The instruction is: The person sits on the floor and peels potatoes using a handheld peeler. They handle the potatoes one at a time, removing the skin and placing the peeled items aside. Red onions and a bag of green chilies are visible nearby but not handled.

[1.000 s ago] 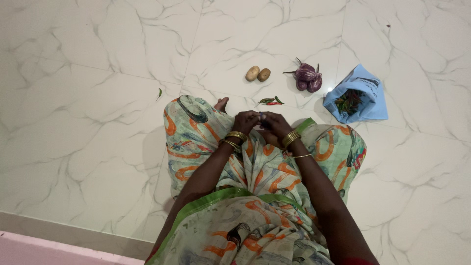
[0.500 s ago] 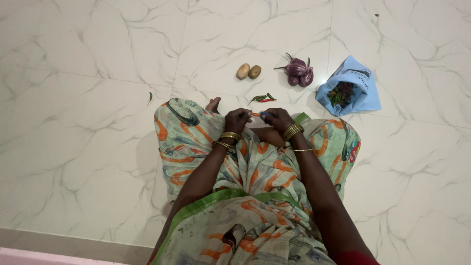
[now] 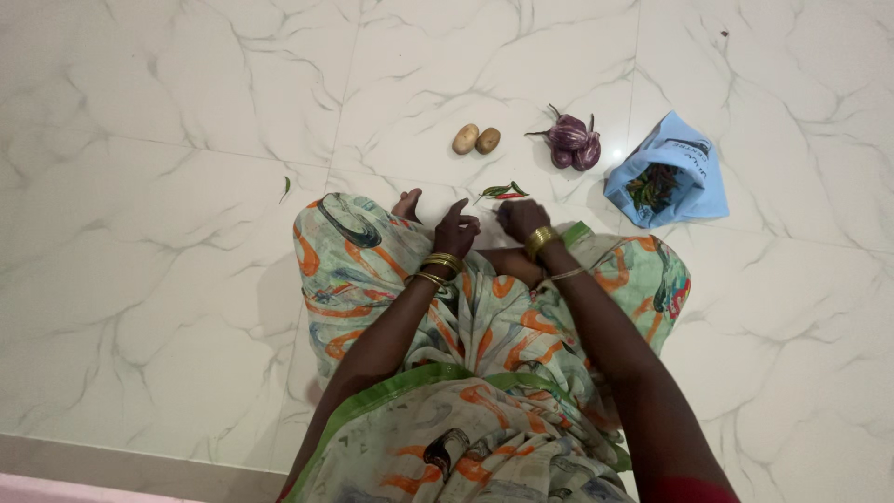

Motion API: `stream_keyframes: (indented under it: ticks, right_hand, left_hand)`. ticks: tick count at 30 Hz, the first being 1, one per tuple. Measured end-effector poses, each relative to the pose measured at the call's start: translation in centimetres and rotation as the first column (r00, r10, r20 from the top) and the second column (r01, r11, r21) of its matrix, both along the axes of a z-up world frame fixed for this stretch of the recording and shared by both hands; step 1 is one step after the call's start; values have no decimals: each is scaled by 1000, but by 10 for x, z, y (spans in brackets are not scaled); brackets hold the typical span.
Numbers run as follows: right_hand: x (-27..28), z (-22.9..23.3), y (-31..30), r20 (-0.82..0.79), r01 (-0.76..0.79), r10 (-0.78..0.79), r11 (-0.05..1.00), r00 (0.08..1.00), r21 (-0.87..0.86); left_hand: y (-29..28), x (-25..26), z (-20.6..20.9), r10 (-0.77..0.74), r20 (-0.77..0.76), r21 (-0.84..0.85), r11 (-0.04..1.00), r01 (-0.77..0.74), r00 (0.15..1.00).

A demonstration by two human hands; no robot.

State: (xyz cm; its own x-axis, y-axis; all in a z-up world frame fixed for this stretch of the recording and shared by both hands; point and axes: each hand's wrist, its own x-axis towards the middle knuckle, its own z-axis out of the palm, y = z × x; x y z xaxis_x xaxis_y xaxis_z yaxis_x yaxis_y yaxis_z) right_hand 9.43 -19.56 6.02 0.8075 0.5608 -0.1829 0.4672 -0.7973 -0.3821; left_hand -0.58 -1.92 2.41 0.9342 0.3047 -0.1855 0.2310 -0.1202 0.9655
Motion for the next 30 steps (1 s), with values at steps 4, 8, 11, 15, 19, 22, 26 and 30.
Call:
stream_keyframes:
  ticks: [4, 8, 11, 15, 19, 22, 26, 30]
  right_hand:
    - [42, -29, 2, 17, 96, -94, 982, 995, -161]
    - [63, -46, -3, 106, 61, -51, 994, 993, -91]
    - [81, -47, -10, -15, 104, -104, 994, 994, -21]
    - [122, -24, -58, -174, -46, 52, 998, 983, 40]
    - [146, 2, -121, -519, 79, -114, 993, 847, -88]
    - [147, 17, -174, -450, -71, 41, 996, 892, -49]
    - [146, 22, -241, 41, 170, -165, 963, 985, -209]
    - [143, -10, -283, 107, 461, -448, 871, 887, -172]
  left_hand:
    - [-2, -3, 12, -7, 15, 61, 998, 6, 1000]
    - [0, -5, 19, -10, 43, 50, 999, 8, 999]
    - [0, -4, 21, -3, 7, -14, 1000, 3, 1000]
    - [-2, -6, 24, -5, 29, 23, 1000, 5, 1000]
    - [-2, -6, 27, -13, 11, -9, 1000, 13, 1000]
    - [0, -5, 23, -45, -3, -3, 999, 45, 999]
    - [-1, -3, 16, -65, 2, 6, 998, 65, 998]
    - [0, -5, 21, -64, -24, 19, 998, 65, 998]
